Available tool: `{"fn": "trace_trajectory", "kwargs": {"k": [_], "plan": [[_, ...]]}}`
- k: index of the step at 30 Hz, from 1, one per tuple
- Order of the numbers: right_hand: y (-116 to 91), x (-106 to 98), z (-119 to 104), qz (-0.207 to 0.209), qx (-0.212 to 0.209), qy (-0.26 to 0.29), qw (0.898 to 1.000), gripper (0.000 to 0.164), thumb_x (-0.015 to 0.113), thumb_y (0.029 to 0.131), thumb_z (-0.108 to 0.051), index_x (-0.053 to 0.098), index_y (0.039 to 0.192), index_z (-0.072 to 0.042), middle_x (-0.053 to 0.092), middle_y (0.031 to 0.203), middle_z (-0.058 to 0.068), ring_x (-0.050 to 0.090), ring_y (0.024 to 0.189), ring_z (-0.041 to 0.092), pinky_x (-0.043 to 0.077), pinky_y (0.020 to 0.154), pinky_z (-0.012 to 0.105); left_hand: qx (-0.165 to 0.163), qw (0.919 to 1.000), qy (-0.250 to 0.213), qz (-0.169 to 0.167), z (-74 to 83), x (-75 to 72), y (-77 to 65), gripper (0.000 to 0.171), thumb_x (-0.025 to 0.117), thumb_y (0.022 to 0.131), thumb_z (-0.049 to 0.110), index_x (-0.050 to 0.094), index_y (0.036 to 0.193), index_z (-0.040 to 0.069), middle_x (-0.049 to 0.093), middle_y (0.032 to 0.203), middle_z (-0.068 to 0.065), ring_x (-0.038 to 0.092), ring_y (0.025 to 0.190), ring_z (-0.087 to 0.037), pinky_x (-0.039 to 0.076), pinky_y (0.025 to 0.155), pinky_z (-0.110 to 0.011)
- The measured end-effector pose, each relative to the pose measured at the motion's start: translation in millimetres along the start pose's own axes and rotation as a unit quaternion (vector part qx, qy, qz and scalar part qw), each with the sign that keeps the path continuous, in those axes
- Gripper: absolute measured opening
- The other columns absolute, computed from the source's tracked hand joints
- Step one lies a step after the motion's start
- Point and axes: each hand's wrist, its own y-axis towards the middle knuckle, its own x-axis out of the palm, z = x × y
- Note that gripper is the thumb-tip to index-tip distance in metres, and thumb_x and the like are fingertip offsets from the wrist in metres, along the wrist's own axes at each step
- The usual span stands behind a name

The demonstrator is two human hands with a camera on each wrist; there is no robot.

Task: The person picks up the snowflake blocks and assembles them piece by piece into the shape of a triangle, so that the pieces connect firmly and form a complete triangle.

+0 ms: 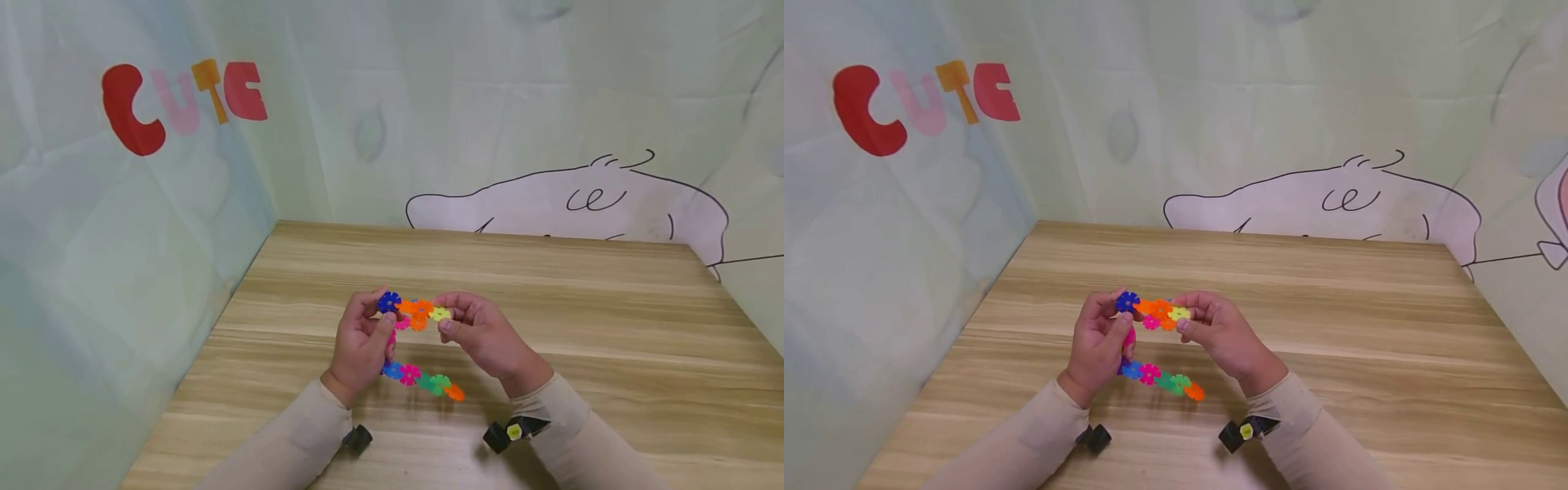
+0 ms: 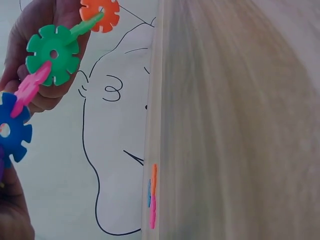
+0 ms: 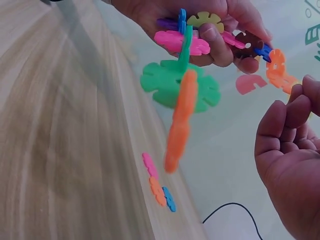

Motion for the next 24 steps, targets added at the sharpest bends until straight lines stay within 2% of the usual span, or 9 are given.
{"fn": "trace_trajectory", "kwargs": {"k": [6, 10, 15, 19, 21, 24], "plan": [[-0.9, 2.8, 3.0, 0.008, -0.009, 0.037, 0.999, 0.033, 0.055, 0.105, 0.005, 0.049, 0.136, 0.014, 0.062, 0.092, -0.001, 0.061, 0.083, 0.013, 0.058, 0.082, 0.022, -0.002, 1.0, -0.005, 0.002, -0.6, 3.5, 0.0, 0.036, 0.05, 0.103, -0.011, 0.05, 0.137, 0.001, 0.068, 0.101, -0.004, 0.046, 0.045, -0.014, 0.049, 0.04, -0.024], [-0.4, 6.1, 3.4, 0.02, -0.01, 0.065, 0.998, 0.034, 0.054, 0.105, 0.005, 0.049, 0.138, 0.014, 0.065, 0.096, -0.003, 0.062, 0.086, 0.014, 0.058, 0.085, 0.023, 0.005, 0.9997, 0.023, 0.005, -0.4, 5.4, -0.6, 0.035, 0.051, 0.102, -0.013, 0.045, 0.136, -0.004, 0.066, 0.1, -0.014, 0.048, 0.045, -0.015, 0.049, 0.041, -0.024], [-0.6, 6.6, -1.3, 0.036, 0.012, 0.053, 0.998, 0.04, 0.055, 0.106, 0.001, 0.05, 0.145, 0.011, 0.067, 0.101, 0.0, 0.064, 0.091, 0.017, 0.059, 0.089, 0.024, 0.027, 0.9986, 0.045, -0.006, -1.3, 6.4, -0.7, 0.034, 0.048, 0.102, -0.014, 0.039, 0.133, -0.006, 0.061, 0.103, -0.017, 0.051, 0.045, -0.018, 0.052, 0.042, -0.026], [-0.9, 4.5, -5.5, 0.02, 0.023, 0.062, 0.998, 0.043, 0.053, 0.107, 0.002, 0.048, 0.149, 0.01, 0.068, 0.11, 0.001, 0.066, 0.097, 0.015, 0.06, 0.091, 0.025, 0.026, 0.9987, 0.038, -0.019, -1.9, 5.7, -1.7, 0.03, 0.042, 0.102, -0.015, 0.034, 0.13, -0.006, 0.064, 0.112, -0.028, 0.051, 0.044, -0.021, 0.052, 0.04, -0.028], [-1.0, 3.6, -6.7, 0.008, 0.026, 0.077, 0.997, 0.044, 0.052, 0.107, 0.003, 0.046, 0.15, 0.011, 0.068, 0.112, 0.002, 0.067, 0.098, 0.013, 0.06, 0.091, 0.025, 0.017, 0.9989, 0.036, -0.024, -0.9, 5.0, -2.4, 0.029, 0.038, 0.102, -0.015, 0.031, 0.129, -0.006, 0.063, 0.119, -0.034, 0.051, 0.045, -0.022, 0.051, 0.04, -0.03], [-1.3, 3.4, -7.2, -0.007, 0.029, 0.095, 0.995, 0.045, 0.053, 0.106, 0.004, 0.044, 0.15, 0.012, 0.069, 0.11, 0.004, 0.068, 0.098, 0.013, 0.06, 0.09, 0.025, -0.003, 0.9988, 0.035, -0.035, 2.5, 4.5, -3.2, 0.031, 0.035, 0.101, -0.015, 0.029, 0.13, -0.006, 0.06, 0.127, -0.037, 0.05, 0.047, -0.023, 0.052, 0.042, -0.031]]}}
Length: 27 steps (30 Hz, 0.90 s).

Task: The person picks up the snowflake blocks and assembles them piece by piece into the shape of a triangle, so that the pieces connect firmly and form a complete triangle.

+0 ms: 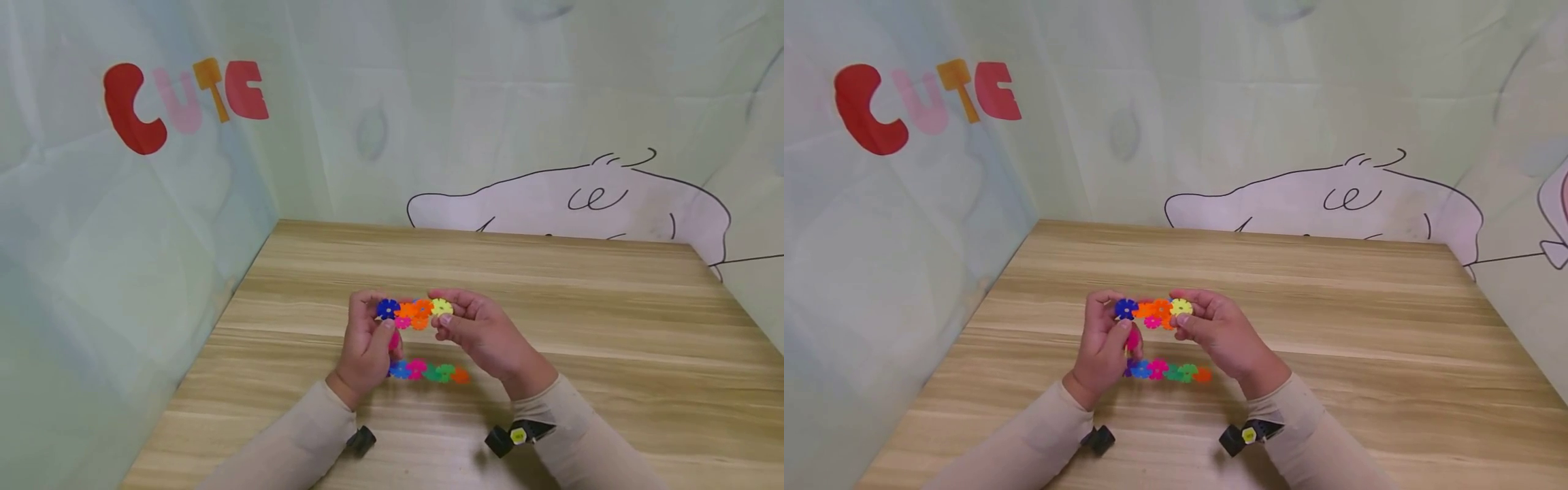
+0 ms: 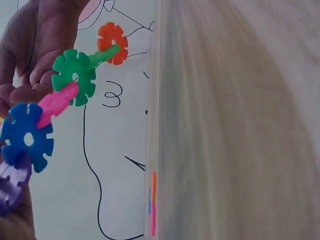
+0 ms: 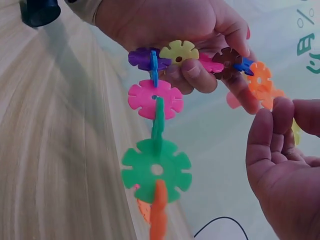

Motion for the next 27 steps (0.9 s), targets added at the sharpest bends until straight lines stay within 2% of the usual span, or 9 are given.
{"fn": "trace_trajectory", "kwargs": {"k": [5, 8, 13, 20, 27], "plan": [[-0.4, 3.2, -0.5, -0.013, 0.009, -0.003, 1.0, 0.042, 0.056, 0.105, 0.003, 0.049, 0.146, 0.011, 0.072, 0.105, 0.006, 0.069, 0.095, 0.013, 0.061, 0.087, 0.024, 0.013, 0.9998, 0.003, -0.017, 0.4, 2.0, 0.0, 0.032, 0.041, 0.104, -0.013, 0.034, 0.134, -0.007, 0.056, 0.12, -0.032, 0.048, 0.05, -0.02, 0.05, 0.044, -0.027], [-0.3, 4.6, 0.0, -0.013, 0.007, -0.028, 0.999, 0.04, 0.058, 0.105, 0.001, 0.052, 0.144, 0.01, 0.073, 0.103, 0.005, 0.069, 0.093, 0.014, 0.062, 0.085, 0.024, 0.029, 0.9994, 0.0, -0.019, -0.9, 3.6, 0.9, 0.029, 0.049, 0.104, -0.011, 0.043, 0.132, -0.006, 0.056, 0.098, -0.026, 0.046, 0.05, -0.017, 0.048, 0.043, -0.026], [-0.7, 3.4, 1.3, -0.017, -0.009, -0.072, 0.997, 0.037, 0.059, 0.106, -0.001, 0.056, 0.142, 0.009, 0.072, 0.099, 0.005, 0.069, 0.091, 0.014, 0.062, 0.083, 0.025, 0.022, 0.9993, -0.017, -0.026, 0.8, 2.5, 1.3, 0.019, 0.05, 0.107, -0.005, 0.051, 0.126, -0.005, 0.046, 0.069, -0.013, 0.044, 0.046, -0.016, 0.044, 0.04, -0.026], [-2.2, 2.5, 0.1, -0.025, -0.011, -0.07, 0.997, 0.037, 0.059, 0.106, -0.001, 0.056, 0.141, 0.009, 0.071, 0.097, 0.005, 0.068, 0.089, 0.014, 0.062, 0.083, 0.025, 0.012, 0.9981, -0.04, -0.045, 1.8, -0.5, 2.1, 0.017, 0.048, 0.11, 0.001, 0.051, 0.125, -0.006, 0.043, 0.063, -0.013, 0.044, 0.045, -0.019, 0.044, 0.04, -0.027], [-3.9, 1.0, -2.5, -0.033, -0.01, -0.085, 0.996, 0.035, 0.058, 0.106, -0.001, 0.056, 0.139, 0.01, 0.069, 0.096, 0.007, 0.067, 0.086, 0.015, 0.062, 0.082, 0.025, 0.004, 0.9967, -0.054, -0.06, 1.9, -1.0, 2.4, 0.015, 0.046, 0.11, -0.001, 0.051, 0.123, -0.007, 0.041, 0.059, -0.012, 0.042, 0.042, -0.018, 0.043, 0.039, -0.027]]}}
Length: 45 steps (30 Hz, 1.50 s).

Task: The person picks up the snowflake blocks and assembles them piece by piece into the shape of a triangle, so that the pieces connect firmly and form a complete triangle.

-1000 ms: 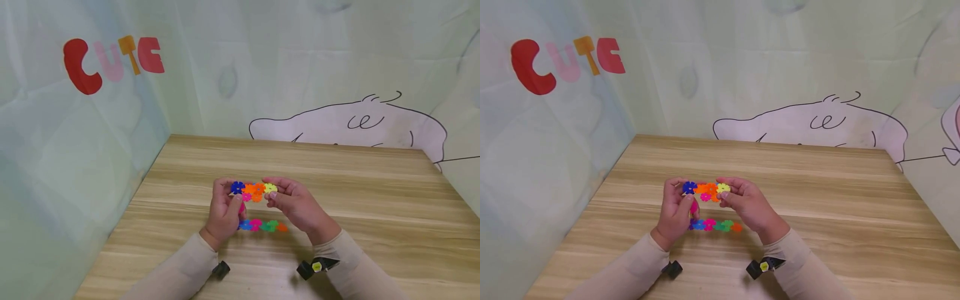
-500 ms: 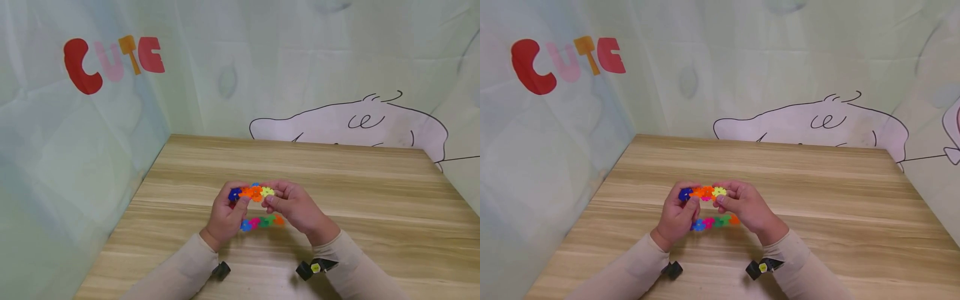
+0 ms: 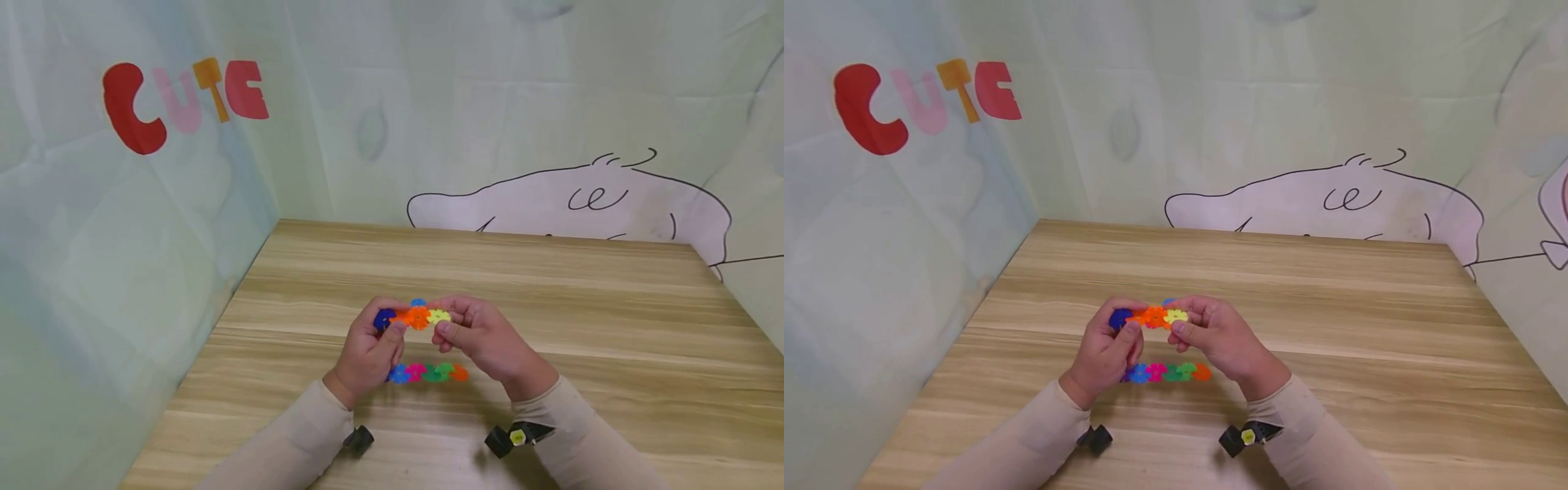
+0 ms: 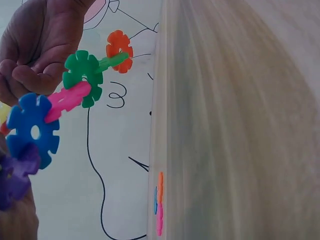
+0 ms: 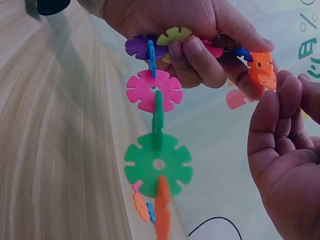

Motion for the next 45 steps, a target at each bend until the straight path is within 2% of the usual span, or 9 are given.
{"fn": "trace_trajectory", "kwargs": {"k": [8, 16, 21, 24, 28, 32, 35, 40, 45], "plan": [[0.6, 2.9, -2.6, -0.009, -0.012, -0.007, 1.0, 0.033, 0.06, 0.105, 0.0, 0.057, 0.135, 0.012, 0.07, 0.094, 0.006, 0.066, 0.083, 0.013, 0.061, 0.079, 0.024, 0.003, 0.9999, 0.008, -0.012, 1.1, -2.7, 0.3, 0.022, 0.048, 0.112, 0.012, 0.05, 0.124, -0.007, 0.042, 0.059, -0.012, 0.043, 0.043, -0.017, 0.041, 0.038, -0.027], [2.5, 12.8, 4.7, 0.012, -0.022, 0.057, 0.998, 0.033, 0.057, 0.106, 0.002, 0.051, 0.134, 0.018, 0.072, 0.089, -0.003, 0.068, 0.081, 0.008, 0.061, 0.077, 0.021, 0.031, 0.9994, -0.014, -0.002, -2.7, 0.1, 0.4, 0.018, 0.049, 0.111, 0.005, 0.049, 0.121, -0.01, 0.04, 0.059, -0.011, 0.041, 0.042, -0.018, 0.04, 0.037, -0.026], [3.5, 14.9, 7.2, 0.025, -0.02, 0.054, 0.998, 0.033, 0.057, 0.106, 0.001, 0.052, 0.135, 0.017, 0.071, 0.088, -0.002, 0.068, 0.08, 0.008, 0.061, 0.076, 0.021, 0.038, 0.9992, -0.011, 0.003, -3.8, 0.9, 0.9, 0.016, 0.049, 0.11, 0.003, 0.05, 0.12, -0.01, 0.04, 0.059, -0.01, 0.041, 0.042, -0.018, 0.041, 0.037, -0.025], [4.0, 12.4, 7.8, 0.027, -0.02, 0.023, 0.999, 0.035, 0.057, 0.107, -0.002, 0.054, 0.137, 0.015, 0.07, 0.089, 0.0, 0.067, 0.082, 0.011, 0.061, 0.077, 0.022, 0.018, 0.9998, -0.002, 0.009, -3.8, 0.0, 1.1, 0.018, 0.049, 0.111, 0.007, 0.051, 0.12, -0.009, 0.041, 0.058, -0.011, 0.042, 0.042, -0.017, 0.042, 0.038, -0.026], [5.8, 6.2, 8.7, 0.029, -0.023, -0.046, 0.998, 0.038, 0.058, 0.108, -0.008, 0.056, 0.142, 0.009, 0.068, 0.091, 0.004, 0.067, 0.086, 0.018, 0.061, 0.079, 0.025, -0.032, 0.9993, 0.01, 0.018, -1.2, -2.0, 0.8, 0.017, 0.049, 0.111, 0.006, 0.051, 0.121, -0.007, 0.043, 0.058, -0.014, 0.045, 0.043, -0.016, 0.044, 0.039, -0.026], [9.3, -2.7, 9.6, 0.046, -0.022, -0.106, 0.993, 0.041, 0.058, 0.109, -0.012, 0.056, 0.147, 0.004, 0.068, 0.092, 0.009, 0.068, 0.087, 0.028, 0.061, 0.081, 0.028, -0.093, 0.9949, 0.015, 0.037, 2.3, -5.1, 1.0, 0.016, 0.047, 0.111, 0.004, 0.052, 0.124, -0.005, 0.043, 0.058, -0.016, 0.045, 0.045, -0.015, 0.044, 0.041, -0.025], [11.1, -10.0, 9.4, 0.073, -0.008, -0.118, 0.99, 0.04, 0.056, 0.11, -0.016, 0.057, 0.146, 0.001, 0.066, 0.094, 0.012, 0.066, 0.087, 0.032, 0.06, 0.082, 0.029, -0.124, 0.991, 0.015, 0.05, 4.5, -7.7, 2.1, 0.018, 0.046, 0.112, 0.006, 0.052, 0.125, -0.003, 0.045, 0.059, -0.015, 0.046, 0.046, -0.015, 0.043, 0.043, -0.024], [11.6, -17.9, 7.1, 0.109, 0.016, -0.111, 0.988, 0.038, 0.057, 0.11, -0.02, 0.059, 0.145, -0.004, 0.065, 0.098, 0.013, 0.065, 0.089, 0.036, 0.06, 0.082, 0.03, -0.152, 0.9866, 0.011, 0.06, 6.3, -9.6, 3.9, 0.02, 0.045, 0.113, 0.01, 0.052, 0.127, -0.002, 0.046, 0.06, -0.004, 0.046, 0.047, -0.013, 0.043, 0.045, -0.023], [14.8, -23.2, 9.0, 0.113, 0.028, -0.127, 0.985, 0.036, 0.059, 0.109, -0.019, 0.061, 0.141, -0.002, 0.065, 0.096, 0.012, 0.063, 0.083, 0.028, 0.059, 0.08, 0.029, -0.152, 0.9856, -0.006, 0.075, 5.4, -9.0, 6.8, 0.02, 0.046, 0.112, 0.01, 0.051, 0.126, -0.005, 0.047, 0.061, 0.001, 0.046, 0.046, -0.01, 0.043, 0.042, -0.022]]}}
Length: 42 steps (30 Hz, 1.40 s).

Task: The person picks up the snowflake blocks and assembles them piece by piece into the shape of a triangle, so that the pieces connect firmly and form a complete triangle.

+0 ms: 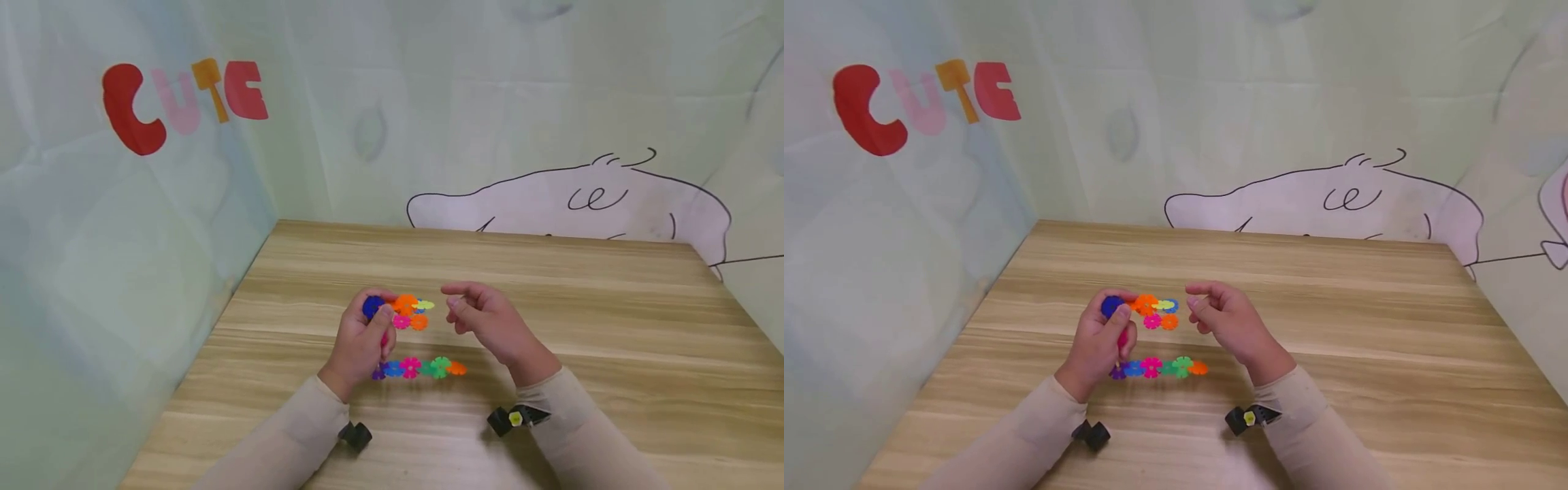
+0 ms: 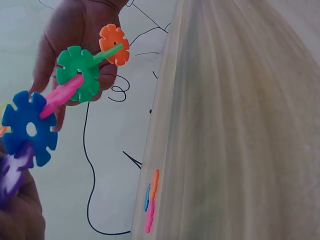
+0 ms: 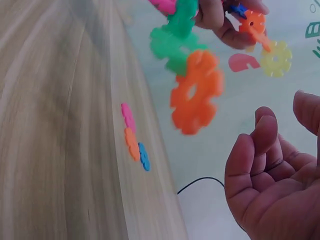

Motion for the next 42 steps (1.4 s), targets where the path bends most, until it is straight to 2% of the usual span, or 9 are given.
{"fn": "trace_trajectory", "kwargs": {"k": [4, 10, 14, 21, 26, 29, 32, 38, 42], "plan": [[7.2, -1.4, 4.2, 0.001, 0.019, -0.026, 0.999, 0.035, 0.059, 0.109, -0.021, 0.064, 0.139, -0.003, 0.066, 0.096, 0.012, 0.063, 0.08, 0.025, 0.059, 0.081, 0.03, 0.001, 0.9999, -0.016, 0.002, -0.8, -1.0, 2.4, 0.023, 0.045, 0.113, 0.011, 0.049, 0.126, -0.007, 0.046, 0.064, 0.002, 0.046, 0.046, -0.008, 0.042, 0.041, -0.021], [22.6, 1.1, 10.0, -0.021, 0.056, -0.053, 0.997, 0.035, 0.063, 0.107, -0.027, 0.067, 0.135, -0.006, 0.065, 0.093, 0.009, 0.06, 0.079, 0.024, 0.057, 0.077, 0.033, -0.031, 0.9986, -0.031, 0.03, -0.5, -5.2, 4.3, 0.024, 0.043, 0.113, 0.014, 0.049, 0.129, -0.004, 0.044, 0.061, 0.002, 0.044, 0.044, -0.009, 0.039, 0.041, -0.019], [29.5, 3.4, 16.3, -0.04, 0.071, -0.055, 0.995, 0.035, 0.062, 0.108, -0.024, 0.067, 0.133, -0.001, 0.061, 0.087, 0.007, 0.056, 0.075, 0.022, 0.052, 0.07, 0.029, -0.049, 0.997, -0.042, 0.043, 1.5, -6.6, 4.0, 0.023, 0.043, 0.113, 0.014, 0.05, 0.13, -0.001, 0.043, 0.062, 0.001, 0.044, 0.044, -0.009, 0.039, 0.04, -0.019], [33.2, 8.1, 22.2, -0.036, 0.096, -0.062, 0.993, 0.029, 0.062, 0.108, -0.021, 0.071, 0.129, -0.004, 0.058, 0.084, 0.005, 0.05, 0.069, 0.019, 0.046, 0.064, 0.028, -0.055, 0.9962, -0.051, 0.044, 3.2, -5.5, 3.6, 0.023, 0.043, 0.113, 0.014, 0.049, 0.13, 0.0, 0.043, 0.062, 0.002, 0.044, 0.045, -0.009, 0.039, 0.041, -0.019], [34.4, 12.5, 26.0, -0.045, 0.094, -0.111, 0.988, 0.028, 0.062, 0.107, -0.023, 0.073, 0.129, -0.01, 0.061, 0.085, 0.006, 0.053, 0.069, 0.02, 0.048, 0.064, 0.029, -0.05, 0.9963, -0.051, 0.048, 3.7, -5.8, 4.0, 0.022, 0.043, 0.113, 0.015, 0.049, 0.129, 0.001, 0.043, 0.061, 0.002, 0.044, 0.044, -0.009, 0.038, 0.041, -0.019], [35.2, 15.7, 29.0, -0.069, 0.097, -0.14, 0.983, 0.028, 0.061, 0.107, -0.025, 0.074, 0.13, -0.015, 0.061, 0.082, 0.006, 0.054, 0.07, 0.02, 0.048, 0.065, 0.028, -0.048, 0.9961, -0.052, 0.053, 4.3, -6.3, 4.0, 0.021, 0.043, 0.113, 0.014, 0.05, 0.128, 0.001, 0.043, 0.063, 0.001, 0.043, 0.044, -0.009, 0.038, 0.041, -0.019], [34.9, 18.0, 30.9, -0.086, 0.096, -0.17, 0.977, 0.03, 0.061, 0.107, -0.025, 0.073, 0.133, -0.016, 0.063, 0.088, 0.003, 0.056, 0.076, 0.017, 0.049, 0.071, 0.028, -0.048, 0.9961, -0.05, 0.054, 4.7, -6.9, 3.9, 0.021, 0.042, 0.113, 0.014, 0.05, 0.128, 0.001, 0.043, 0.064, 0.0, 0.043, 0.044, -0.01, 0.038, 0.041, -0.019], [35.0, 20.8, 35.1, -0.114, 0.086, -0.224, 0.964, 0.038, 0.062, 0.105, -0.024, 0.068, 0.142, -0.018, 0.058, 0.076, 0.001, 0.05, 0.063, 0.016, 0.048, 0.069, 0.031, -0.053, 0.996, -0.05, 0.052, 5.3, -7.1, 4.5, 0.022, 0.042, 0.114, 0.015, 0.049, 0.129, 0.002, 0.043, 0.061, 0.0, 0.043, 0.045, -0.01, 0.038, 0.042, -0.02], [36.1, 22.2, 36.4, -0.109, 0.082, -0.235, 0.962, 0.032, 0.064, 0.102, -0.02, 0.073, 0.132, -0.014, 0.068, 0.088, 0.0, 0.051, 0.065, 0.016, 0.047, 0.068, 0.03, -0.058, 0.9952, -0.057, 0.055, 6.1, -7.0, 4.5, 0.021, 0.042, 0.114, 0.015, 0.049, 0.128, 0.003, 0.043, 0.065, 0.0, 0.043, 0.045, -0.01, 0.038, 0.041, -0.02]]}}
